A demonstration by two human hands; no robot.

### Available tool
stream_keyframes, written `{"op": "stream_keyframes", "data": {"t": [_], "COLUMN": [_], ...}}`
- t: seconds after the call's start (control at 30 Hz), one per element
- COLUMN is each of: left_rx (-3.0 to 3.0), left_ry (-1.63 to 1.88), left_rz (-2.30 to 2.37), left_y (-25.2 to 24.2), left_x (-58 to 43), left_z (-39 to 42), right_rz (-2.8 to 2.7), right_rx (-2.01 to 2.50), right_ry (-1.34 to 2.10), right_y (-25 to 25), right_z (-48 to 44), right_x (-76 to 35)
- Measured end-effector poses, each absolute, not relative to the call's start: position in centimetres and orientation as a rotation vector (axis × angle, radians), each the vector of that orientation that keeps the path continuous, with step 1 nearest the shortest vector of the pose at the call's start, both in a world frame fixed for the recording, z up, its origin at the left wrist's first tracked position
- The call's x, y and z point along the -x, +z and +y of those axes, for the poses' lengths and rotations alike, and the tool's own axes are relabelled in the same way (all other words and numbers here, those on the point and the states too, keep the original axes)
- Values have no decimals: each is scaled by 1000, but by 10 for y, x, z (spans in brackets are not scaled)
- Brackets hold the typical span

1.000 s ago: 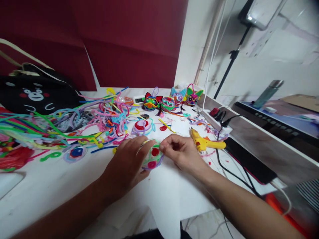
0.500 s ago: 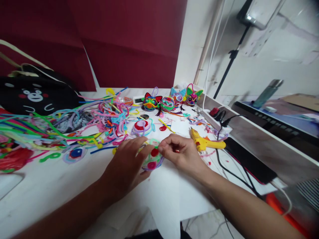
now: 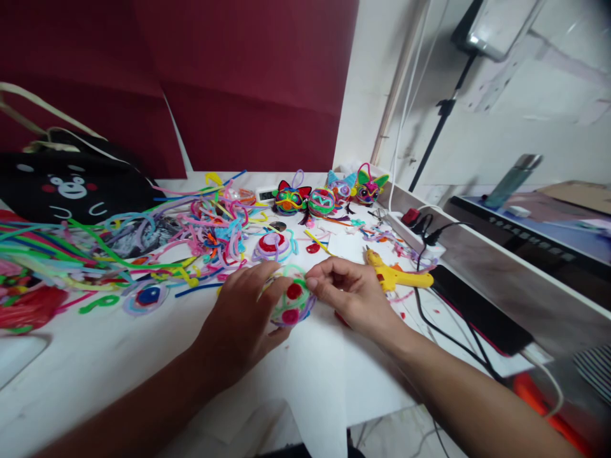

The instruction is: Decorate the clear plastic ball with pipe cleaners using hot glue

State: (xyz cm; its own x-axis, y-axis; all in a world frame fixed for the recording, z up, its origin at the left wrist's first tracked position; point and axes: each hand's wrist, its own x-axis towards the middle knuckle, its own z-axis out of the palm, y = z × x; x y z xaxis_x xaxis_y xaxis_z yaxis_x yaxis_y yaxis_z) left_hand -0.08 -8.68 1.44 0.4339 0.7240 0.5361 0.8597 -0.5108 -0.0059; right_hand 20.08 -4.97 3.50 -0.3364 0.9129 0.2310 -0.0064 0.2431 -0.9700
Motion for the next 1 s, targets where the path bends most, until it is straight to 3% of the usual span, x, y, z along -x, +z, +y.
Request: {"op": "stream_keyframes", "data": {"t": [0.23,0.6,1.0], "left_rx": [2374,2333,2287], "left_ry": [-724,-776,-855], "left_rz": [-1365,-1260,-1250], "left_y": [15,13,16], "left_x": [-2,-2,-2], "left_z": [-88,-88,-90], "right_rz": [-1613,-1896,-1708], "right_rx": [831,701,849], "right_ry": [1212,735,868], "right_y": [33,36,35], "right_z": [-50,-55,-55], "right_x": [-201,-203,-202]}}
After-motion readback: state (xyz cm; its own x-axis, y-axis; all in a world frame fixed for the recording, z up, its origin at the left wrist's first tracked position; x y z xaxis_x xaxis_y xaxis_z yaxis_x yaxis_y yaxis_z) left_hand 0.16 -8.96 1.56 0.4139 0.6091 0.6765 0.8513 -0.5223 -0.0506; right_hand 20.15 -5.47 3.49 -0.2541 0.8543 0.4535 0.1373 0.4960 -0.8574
